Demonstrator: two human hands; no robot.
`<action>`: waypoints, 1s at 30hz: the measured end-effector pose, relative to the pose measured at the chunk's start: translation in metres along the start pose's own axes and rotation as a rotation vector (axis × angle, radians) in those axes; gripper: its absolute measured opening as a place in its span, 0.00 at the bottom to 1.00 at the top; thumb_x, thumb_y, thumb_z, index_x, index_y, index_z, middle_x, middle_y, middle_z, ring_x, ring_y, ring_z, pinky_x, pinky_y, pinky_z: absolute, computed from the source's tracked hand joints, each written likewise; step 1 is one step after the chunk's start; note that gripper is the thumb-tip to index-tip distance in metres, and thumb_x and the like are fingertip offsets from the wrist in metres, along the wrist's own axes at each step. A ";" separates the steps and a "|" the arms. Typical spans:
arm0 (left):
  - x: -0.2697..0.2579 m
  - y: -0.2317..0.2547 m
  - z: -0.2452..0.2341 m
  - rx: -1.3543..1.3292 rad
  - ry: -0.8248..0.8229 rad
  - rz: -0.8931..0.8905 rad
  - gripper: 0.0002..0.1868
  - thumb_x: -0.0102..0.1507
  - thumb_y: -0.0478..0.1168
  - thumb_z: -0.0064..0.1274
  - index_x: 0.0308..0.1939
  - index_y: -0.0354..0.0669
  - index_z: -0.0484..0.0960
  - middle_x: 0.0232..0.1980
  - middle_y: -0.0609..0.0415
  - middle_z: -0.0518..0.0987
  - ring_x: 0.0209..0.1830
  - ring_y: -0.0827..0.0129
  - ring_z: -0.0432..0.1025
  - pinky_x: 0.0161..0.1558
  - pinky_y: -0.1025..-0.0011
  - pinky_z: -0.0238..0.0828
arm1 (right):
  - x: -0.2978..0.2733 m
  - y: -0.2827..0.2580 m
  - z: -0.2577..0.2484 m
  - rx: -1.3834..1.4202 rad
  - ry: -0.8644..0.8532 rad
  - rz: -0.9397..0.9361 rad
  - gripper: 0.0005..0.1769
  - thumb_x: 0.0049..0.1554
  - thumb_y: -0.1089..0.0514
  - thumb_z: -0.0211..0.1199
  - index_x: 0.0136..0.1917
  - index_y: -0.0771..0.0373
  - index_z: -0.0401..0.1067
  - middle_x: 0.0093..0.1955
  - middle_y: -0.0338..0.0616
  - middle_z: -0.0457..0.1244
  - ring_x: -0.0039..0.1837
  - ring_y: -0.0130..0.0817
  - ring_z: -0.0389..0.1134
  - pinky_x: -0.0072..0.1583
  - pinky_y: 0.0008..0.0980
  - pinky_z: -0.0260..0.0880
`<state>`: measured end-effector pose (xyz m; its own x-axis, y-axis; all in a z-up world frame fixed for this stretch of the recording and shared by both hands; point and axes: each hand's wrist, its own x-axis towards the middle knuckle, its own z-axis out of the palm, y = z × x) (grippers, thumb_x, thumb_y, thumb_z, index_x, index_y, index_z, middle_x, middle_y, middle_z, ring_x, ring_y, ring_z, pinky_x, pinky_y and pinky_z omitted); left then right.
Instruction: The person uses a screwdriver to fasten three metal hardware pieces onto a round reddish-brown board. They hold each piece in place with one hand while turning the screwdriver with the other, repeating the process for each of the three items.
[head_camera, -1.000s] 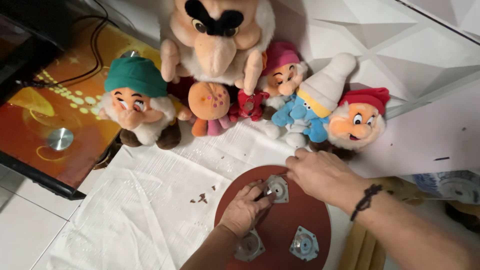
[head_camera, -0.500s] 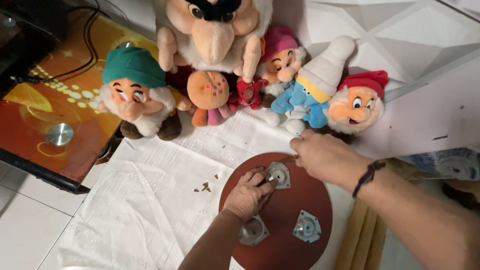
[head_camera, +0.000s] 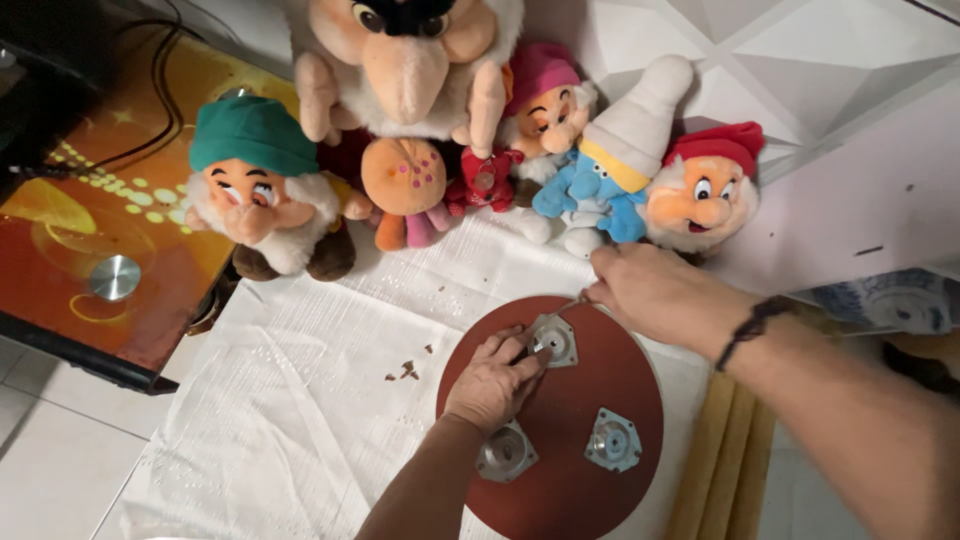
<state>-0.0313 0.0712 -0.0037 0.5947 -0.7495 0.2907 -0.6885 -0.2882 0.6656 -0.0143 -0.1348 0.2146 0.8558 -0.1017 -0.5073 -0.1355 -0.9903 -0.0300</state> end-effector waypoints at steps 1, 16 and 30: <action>0.001 0.001 0.000 0.004 0.000 0.006 0.16 0.63 0.41 0.56 0.55 0.55 0.85 0.71 0.51 0.72 0.69 0.51 0.65 0.66 0.58 0.65 | 0.000 -0.002 -0.001 0.039 0.004 0.061 0.19 0.64 0.48 0.62 0.55 0.65 0.65 0.54 0.59 0.67 0.59 0.57 0.71 0.60 0.50 0.69; 0.002 0.002 -0.003 -0.019 -0.014 0.000 0.14 0.63 0.40 0.57 0.53 0.55 0.84 0.69 0.49 0.73 0.70 0.51 0.64 0.67 0.56 0.63 | 0.003 -0.020 -0.016 0.098 -0.088 0.174 0.21 0.59 0.48 0.64 0.56 0.66 0.67 0.52 0.62 0.69 0.57 0.58 0.71 0.60 0.51 0.70; 0.001 0.002 -0.002 -0.022 -0.041 -0.020 0.16 0.62 0.41 0.57 0.54 0.56 0.85 0.67 0.49 0.73 0.70 0.51 0.64 0.67 0.56 0.63 | 0.002 -0.021 0.012 -0.016 -0.018 0.130 0.12 0.63 0.54 0.56 0.55 0.62 0.73 0.52 0.57 0.69 0.56 0.57 0.72 0.59 0.51 0.71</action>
<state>-0.0310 0.0708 -0.0008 0.5900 -0.7680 0.2490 -0.6672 -0.2902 0.6860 -0.0163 -0.1128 0.2038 0.8225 -0.2276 -0.5212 -0.2366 -0.9703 0.0503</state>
